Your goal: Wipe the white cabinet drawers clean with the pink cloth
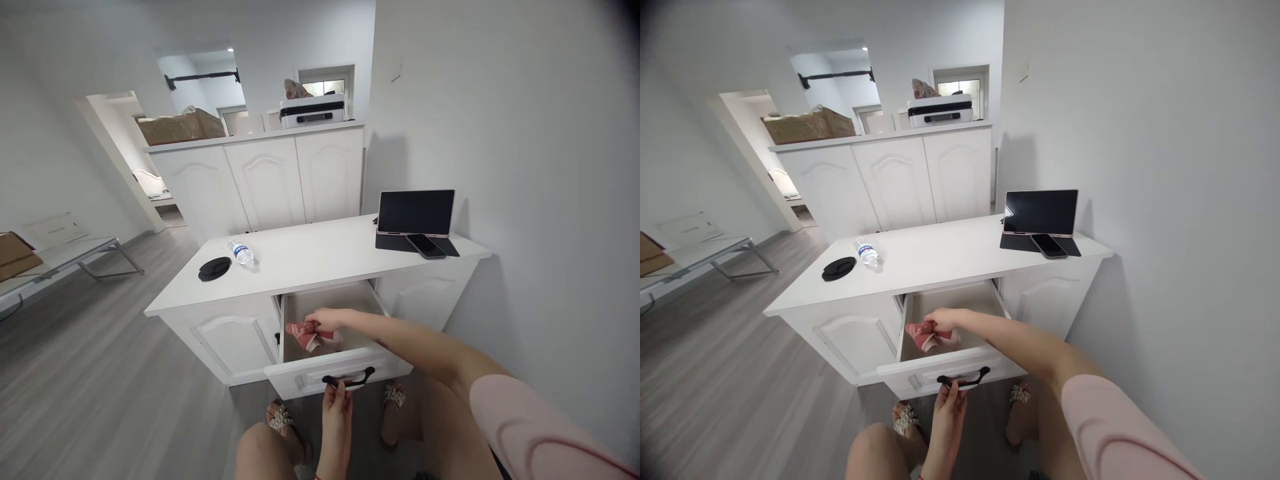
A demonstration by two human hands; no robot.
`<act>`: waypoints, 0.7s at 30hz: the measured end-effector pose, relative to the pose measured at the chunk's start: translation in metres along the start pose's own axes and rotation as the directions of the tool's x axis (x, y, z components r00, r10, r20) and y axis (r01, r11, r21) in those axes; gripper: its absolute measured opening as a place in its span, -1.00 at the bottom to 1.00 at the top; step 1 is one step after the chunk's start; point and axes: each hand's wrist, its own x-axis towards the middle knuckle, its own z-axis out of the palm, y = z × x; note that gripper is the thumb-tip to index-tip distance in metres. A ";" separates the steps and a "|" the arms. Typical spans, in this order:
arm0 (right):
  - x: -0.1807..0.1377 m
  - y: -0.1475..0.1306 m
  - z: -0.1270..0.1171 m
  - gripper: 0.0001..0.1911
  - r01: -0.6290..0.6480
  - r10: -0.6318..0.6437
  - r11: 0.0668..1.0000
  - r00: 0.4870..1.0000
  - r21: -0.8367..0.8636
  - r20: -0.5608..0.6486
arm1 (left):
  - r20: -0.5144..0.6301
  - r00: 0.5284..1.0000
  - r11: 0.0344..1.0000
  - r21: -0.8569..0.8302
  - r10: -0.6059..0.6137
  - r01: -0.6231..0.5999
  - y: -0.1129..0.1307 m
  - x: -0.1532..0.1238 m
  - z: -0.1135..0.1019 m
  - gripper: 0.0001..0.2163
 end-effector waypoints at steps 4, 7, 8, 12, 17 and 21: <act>-0.053 0.012 -0.020 -0.60 0.124 -0.086 0.972 0.978 0.199 -0.191 | 0.032 0.999 1.000 -0.006 -0.004 0.004 0.004 -0.004 0.002 -0.72; -0.098 0.018 -0.027 -0.60 0.257 -0.103 0.905 0.905 0.340 -0.412 | 0.046 0.999 1.000 0.004 -0.008 0.008 0.006 -0.005 0.002 -0.74; -0.113 0.019 -0.026 -0.59 0.284 -0.080 0.882 0.877 0.376 -0.474 | 0.048 0.999 1.000 0.008 -0.013 0.012 0.006 -0.005 0.002 -0.74; -0.172 0.021 -0.009 -0.54 0.343 0.092 0.806 0.733 0.483 -0.674 | 0.047 0.999 1.000 0.000 -0.011 0.011 0.005 -0.002 0.002 -0.77; -0.233 0.016 0.053 -0.64 0.273 0.358 0.839 0.374 0.471 -0.855 | 0.029 1.000 1.000 0.013 -0.001 0.000 0.006 -0.003 0.003 -0.80; -0.248 0.018 0.140 -0.68 0.055 0.372 0.927 0.004 0.372 -0.928 | 0.018 1.000 1.000 -0.001 -0.015 0.015 0.008 -0.008 0.006 -0.80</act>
